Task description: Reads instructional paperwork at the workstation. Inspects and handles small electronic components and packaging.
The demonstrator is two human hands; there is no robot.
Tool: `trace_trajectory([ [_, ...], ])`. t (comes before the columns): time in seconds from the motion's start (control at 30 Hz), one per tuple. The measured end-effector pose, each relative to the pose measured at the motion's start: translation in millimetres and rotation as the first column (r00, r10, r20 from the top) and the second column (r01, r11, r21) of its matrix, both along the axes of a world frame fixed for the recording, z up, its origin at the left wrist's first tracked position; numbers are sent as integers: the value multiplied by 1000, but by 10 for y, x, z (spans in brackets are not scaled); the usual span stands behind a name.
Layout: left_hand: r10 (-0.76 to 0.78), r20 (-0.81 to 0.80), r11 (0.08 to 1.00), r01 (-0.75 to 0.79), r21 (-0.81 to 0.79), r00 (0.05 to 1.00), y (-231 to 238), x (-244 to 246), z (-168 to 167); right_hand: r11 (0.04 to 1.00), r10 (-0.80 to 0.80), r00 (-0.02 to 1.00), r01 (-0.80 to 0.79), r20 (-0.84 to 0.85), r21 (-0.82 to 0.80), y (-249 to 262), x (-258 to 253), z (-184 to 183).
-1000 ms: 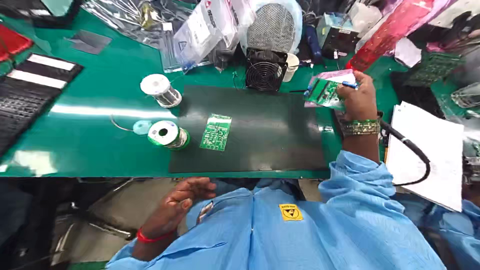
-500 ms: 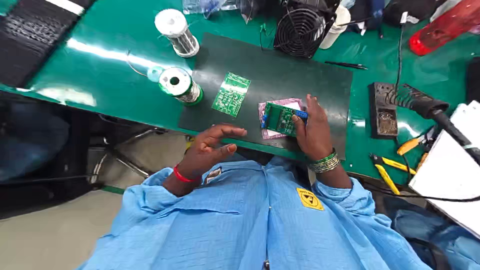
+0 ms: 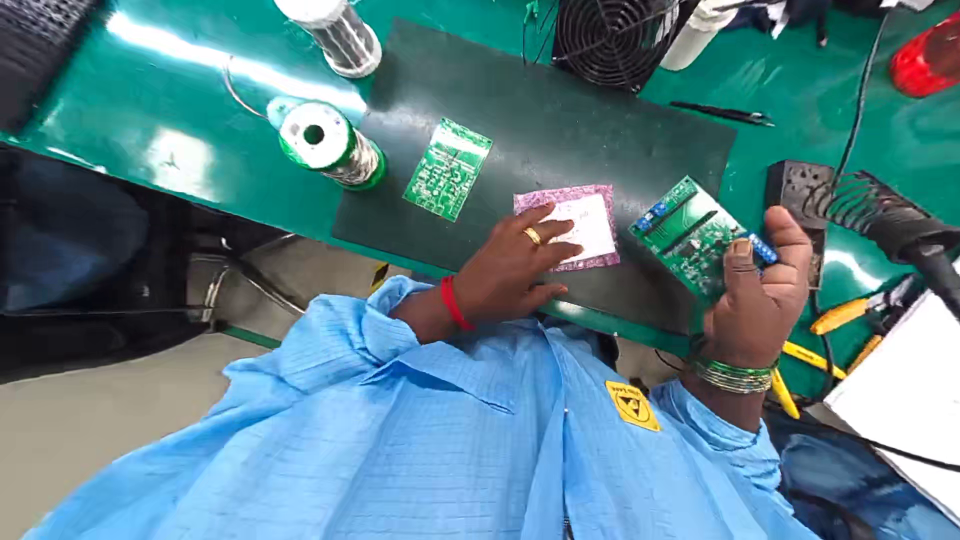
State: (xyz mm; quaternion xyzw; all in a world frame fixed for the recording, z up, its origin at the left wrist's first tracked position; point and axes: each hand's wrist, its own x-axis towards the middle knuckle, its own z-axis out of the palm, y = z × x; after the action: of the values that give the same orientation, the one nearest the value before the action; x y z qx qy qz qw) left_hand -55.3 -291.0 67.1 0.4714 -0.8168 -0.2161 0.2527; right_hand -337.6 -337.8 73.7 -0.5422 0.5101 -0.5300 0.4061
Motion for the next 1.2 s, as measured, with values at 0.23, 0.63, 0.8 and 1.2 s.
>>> trace_trajectory([
  [0.23, -1, 105, 1000, -1, 17, 994, -82, 66, -31, 980, 80, 995, -68, -57, 187, 14, -123, -180],
  [0.63, 52, 20, 993, -49, -112, 998, -27, 33, -82, 997, -55, 717, -4, -695, -82, 30, -157, -149],
  [0.8, 72, 170, 994, -56, -99, 983, -105, -158, -43, 966, -107, 765, -71, -635, -248, 74, -68, -127],
  [1.2, 206, 177, 965, -171, -197, 962, -97, -277, -16, 903, 287, 832, -400, -475, -155, 215, 336, -147],
])
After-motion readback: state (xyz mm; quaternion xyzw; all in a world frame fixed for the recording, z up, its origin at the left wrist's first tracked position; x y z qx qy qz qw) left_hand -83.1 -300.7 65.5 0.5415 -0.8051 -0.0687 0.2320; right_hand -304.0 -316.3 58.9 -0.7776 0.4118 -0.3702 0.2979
